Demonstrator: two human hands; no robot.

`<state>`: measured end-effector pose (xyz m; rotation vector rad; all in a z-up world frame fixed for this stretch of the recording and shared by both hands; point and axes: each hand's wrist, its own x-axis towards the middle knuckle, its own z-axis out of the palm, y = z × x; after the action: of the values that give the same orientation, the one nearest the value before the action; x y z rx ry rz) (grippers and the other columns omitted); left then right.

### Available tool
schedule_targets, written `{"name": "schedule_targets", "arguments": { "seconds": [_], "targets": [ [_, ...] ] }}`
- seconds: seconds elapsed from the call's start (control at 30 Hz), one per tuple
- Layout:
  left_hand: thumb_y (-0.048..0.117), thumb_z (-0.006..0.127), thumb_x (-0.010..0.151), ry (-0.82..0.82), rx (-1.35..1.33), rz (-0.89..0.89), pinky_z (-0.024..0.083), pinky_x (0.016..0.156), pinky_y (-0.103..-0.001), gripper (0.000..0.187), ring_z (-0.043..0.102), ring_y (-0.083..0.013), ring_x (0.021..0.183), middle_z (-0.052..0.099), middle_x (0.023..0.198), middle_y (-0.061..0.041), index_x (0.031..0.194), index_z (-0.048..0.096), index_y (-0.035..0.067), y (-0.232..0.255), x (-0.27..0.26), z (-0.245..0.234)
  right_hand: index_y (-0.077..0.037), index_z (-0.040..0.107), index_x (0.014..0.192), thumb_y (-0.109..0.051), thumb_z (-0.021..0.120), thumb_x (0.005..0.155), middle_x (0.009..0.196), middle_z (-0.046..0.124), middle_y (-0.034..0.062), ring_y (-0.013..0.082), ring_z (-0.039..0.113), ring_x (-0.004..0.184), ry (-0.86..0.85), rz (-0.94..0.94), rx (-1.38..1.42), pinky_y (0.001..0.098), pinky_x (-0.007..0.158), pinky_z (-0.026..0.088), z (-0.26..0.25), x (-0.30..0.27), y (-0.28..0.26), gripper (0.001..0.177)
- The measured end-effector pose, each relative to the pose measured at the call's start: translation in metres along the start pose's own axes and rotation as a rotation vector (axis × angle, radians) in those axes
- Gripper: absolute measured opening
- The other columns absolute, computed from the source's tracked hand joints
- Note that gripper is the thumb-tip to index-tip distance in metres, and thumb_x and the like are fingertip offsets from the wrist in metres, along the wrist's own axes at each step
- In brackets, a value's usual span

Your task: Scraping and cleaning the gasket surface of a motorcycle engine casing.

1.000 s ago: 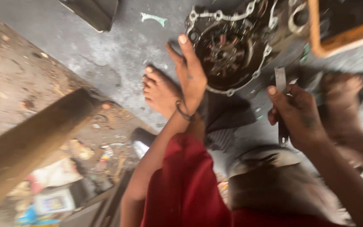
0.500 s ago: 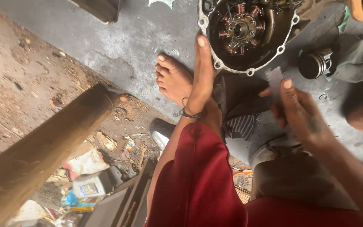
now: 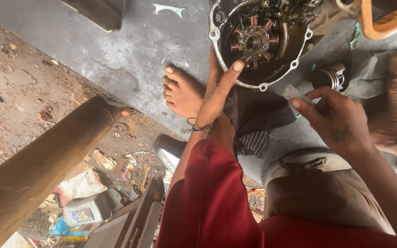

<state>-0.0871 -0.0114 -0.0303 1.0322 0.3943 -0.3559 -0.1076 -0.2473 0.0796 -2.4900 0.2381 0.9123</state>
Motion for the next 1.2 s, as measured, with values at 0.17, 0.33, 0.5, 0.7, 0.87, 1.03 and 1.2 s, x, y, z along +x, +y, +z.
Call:
{"name": "schedule_targets", "arguments": {
  "seconds": [0.17, 0.33, 0.5, 0.7, 0.87, 1.03, 1.2],
  "targets": [
    [0.026, 0.074, 0.098, -0.015, -0.051, -0.06, 0.04, 0.113, -0.036, 0.105, 0.044, -0.0256, 0.141, 0.037, 0.158, -0.016, 0.168, -0.001, 0.009, 0.009, -0.005, -0.008, -0.005, 0.066, 0.092, -0.048, 0.068, 0.091, 0.064, 0.062, 0.0073, 0.0166, 0.055, 0.05, -0.251, 0.392, 0.637, 0.0313, 0.041, 0.041, 0.015, -0.015, -0.017, 0.044],
    [0.017, 0.075, 0.091, -0.035, -0.032, -0.247, 0.048, 0.1, -0.033, 0.097, 0.052, -0.022, 0.128, 0.046, 0.147, -0.015, 0.164, 0.014, 0.002, 0.022, -0.01, -0.003, -0.009, 0.057, 0.096, -0.03, 0.066, 0.094, 0.069, 0.063, 0.0053, 0.0136, 0.057, 0.054, -0.304, 0.625, 1.281, 0.0264, 0.042, 0.043, 0.046, -0.029, -0.034, 0.023],
    [0.015, 0.085, 0.087, -0.192, -0.014, -0.463, 0.054, 0.101, -0.032, 0.069, 0.065, -0.021, 0.117, 0.067, 0.127, -0.014, 0.143, 0.05, -0.007, -0.006, -0.014, -0.016, -0.005, 0.053, 0.104, -0.025, 0.057, 0.105, 0.082, 0.06, 0.0065, 0.0112, 0.051, 0.063, -0.094, 0.438, 1.586, 0.0249, 0.053, 0.047, 0.05, -0.026, -0.042, 0.02],
    [0.033, 0.082, 0.082, -0.315, 0.204, -0.505, 0.058, 0.083, -0.032, 0.065, 0.067, -0.0129, 0.106, 0.069, 0.118, -0.003, 0.135, 0.055, 0.006, 0.03, -0.009, 0.007, -0.003, 0.058, 0.106, -0.032, 0.052, 0.106, 0.07, 0.061, 0.0075, 0.0143, 0.055, 0.052, -0.017, 0.492, 1.294, 0.0273, 0.048, 0.047, 0.039, -0.006, -0.043, 0.029],
    [0.042, 0.079, 0.086, -0.401, 0.746, -0.462, 0.057, 0.084, -0.032, 0.06, 0.071, -0.0176, 0.1, 0.073, 0.113, -0.005, 0.132, 0.059, 0.008, 0.096, -0.016, 0.044, -0.001, 0.058, 0.105, -0.031, 0.052, 0.107, 0.068, 0.063, 0.0082, 0.0141, 0.055, 0.049, 0.037, 0.456, 1.211, 0.0282, 0.046, 0.047, 0.037, -0.003, -0.04, 0.03],
    [0.052, 0.076, 0.09, -0.415, 1.303, -0.41, 0.057, 0.086, -0.033, 0.058, 0.074, -0.0221, 0.095, 0.076, 0.107, -0.007, 0.128, 0.064, 0.01, 0.136, -0.022, 0.047, -0.004, 0.059, 0.108, -0.031, 0.052, 0.105, 0.068, 0.061, 0.0068, 0.0134, 0.053, 0.048, 0.037, 0.462, 1.225, 0.0278, 0.045, 0.046, 0.036, -0.004, -0.042, 0.028],
    [0.071, 0.088, 0.046, -0.163, 1.604, 0.568, 0.031, 0.118, -0.064, 0.151, 0.035, -0.0492, 0.147, 0.033, 0.155, -0.03, 0.158, 0.013, 0.002, 0.092, 0.034, 0.047, -0.003, 0.059, 0.101, -0.03, 0.056, 0.104, 0.07, 0.057, 0.0031, 0.0138, 0.055, 0.051, -0.002, 0.469, 1.215, 0.0295, 0.046, 0.048, 0.03, 0.002, -0.038, 0.027]
  ]
}}
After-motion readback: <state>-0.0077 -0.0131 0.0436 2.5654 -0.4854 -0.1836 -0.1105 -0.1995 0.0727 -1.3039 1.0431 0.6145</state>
